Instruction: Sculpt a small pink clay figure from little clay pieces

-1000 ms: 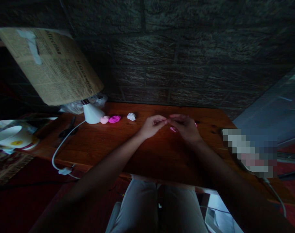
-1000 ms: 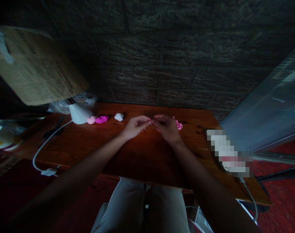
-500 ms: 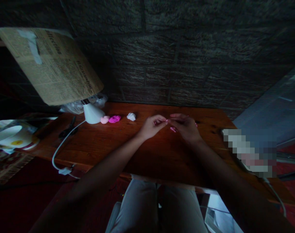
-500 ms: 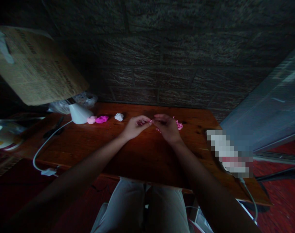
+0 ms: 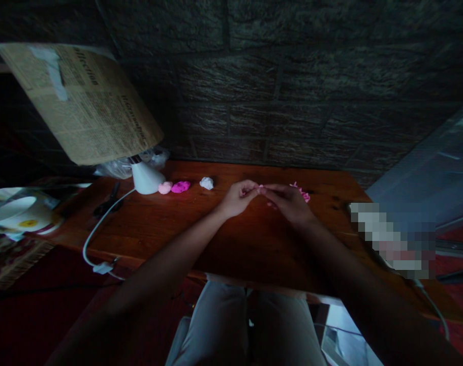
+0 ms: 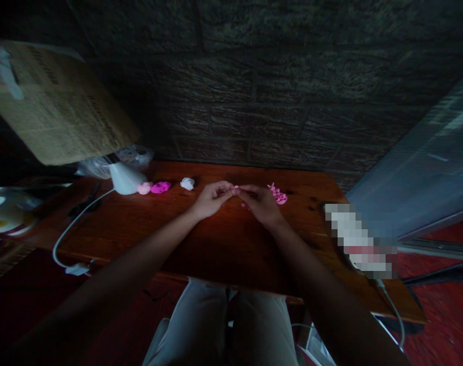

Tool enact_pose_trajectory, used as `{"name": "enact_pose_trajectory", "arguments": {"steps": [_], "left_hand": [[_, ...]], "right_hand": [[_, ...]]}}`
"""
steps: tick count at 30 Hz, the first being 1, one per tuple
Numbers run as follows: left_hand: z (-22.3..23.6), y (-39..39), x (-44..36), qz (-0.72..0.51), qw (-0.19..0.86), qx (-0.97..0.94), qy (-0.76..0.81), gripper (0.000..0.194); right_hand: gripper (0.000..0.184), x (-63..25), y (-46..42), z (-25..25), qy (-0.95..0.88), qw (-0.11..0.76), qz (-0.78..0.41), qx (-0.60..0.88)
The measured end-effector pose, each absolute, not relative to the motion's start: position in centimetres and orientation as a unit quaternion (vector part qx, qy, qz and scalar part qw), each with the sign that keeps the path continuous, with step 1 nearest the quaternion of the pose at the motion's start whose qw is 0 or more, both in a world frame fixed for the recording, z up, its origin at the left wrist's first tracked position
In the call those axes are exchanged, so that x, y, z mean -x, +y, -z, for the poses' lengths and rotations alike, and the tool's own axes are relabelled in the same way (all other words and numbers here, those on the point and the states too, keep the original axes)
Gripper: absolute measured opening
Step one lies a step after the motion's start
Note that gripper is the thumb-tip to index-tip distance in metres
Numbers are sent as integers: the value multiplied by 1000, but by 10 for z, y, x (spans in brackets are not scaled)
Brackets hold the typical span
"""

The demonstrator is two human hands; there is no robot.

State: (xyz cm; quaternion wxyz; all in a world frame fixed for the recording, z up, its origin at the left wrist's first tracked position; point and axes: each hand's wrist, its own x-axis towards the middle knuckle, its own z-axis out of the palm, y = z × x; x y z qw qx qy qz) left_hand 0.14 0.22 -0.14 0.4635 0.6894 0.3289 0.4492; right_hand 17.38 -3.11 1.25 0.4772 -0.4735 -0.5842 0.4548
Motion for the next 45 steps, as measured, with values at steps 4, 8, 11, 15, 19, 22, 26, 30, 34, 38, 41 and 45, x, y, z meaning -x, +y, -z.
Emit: {"name": "enact_pose_trajectory", "arguments": {"steps": [4, 8, 11, 15, 19, 22, 26, 30, 34, 38, 41, 45], "left_hand": [[2, 1, -2, -429, 500, -679, 323, 27], [3, 1, -3, -424, 511, -672, 328, 27], [4, 1, -2, -415, 506, -684, 323, 29], [4, 1, -1, -411, 495, -699, 312, 29], [2, 0, -1, -429, 482, -706, 294, 24], [0, -1, -1, -441, 468, -712, 282, 23], [-2, -1, -1, -438, 453, -716, 299, 24], [-2, -1, -2, -430, 458, -712, 312, 26], [-1, -2, -4, -430, 469, -703, 317, 21], [-2, -3, -5, -433, 482, -692, 318, 20], [-1, -1, -5, -439, 475, -692, 321, 23], [2, 2, -3, -441, 455, -705, 318, 26]], "right_hand": [[41, -175, -31, -15, -564, 484, -467, 479], [40, -175, -31, -16, -566, 480, -466, 483], [41, -176, -30, -15, -572, 478, -462, 480], [42, -175, -32, -16, -558, 484, -474, 480], [42, -174, -33, -19, -552, 487, -478, 479], [42, -174, -34, -19, -560, 485, -473, 477], [42, -174, -32, -17, -565, 480, -474, 474], [43, -173, -31, -16, -575, 476, -472, 469], [41, -174, -32, -17, -577, 473, -469, 472], [40, -173, -33, -18, -580, 473, -467, 471], [40, -173, -32, -18, -585, 469, -463, 473], [40, -173, -32, -16, -596, 459, -454, 477]]}}
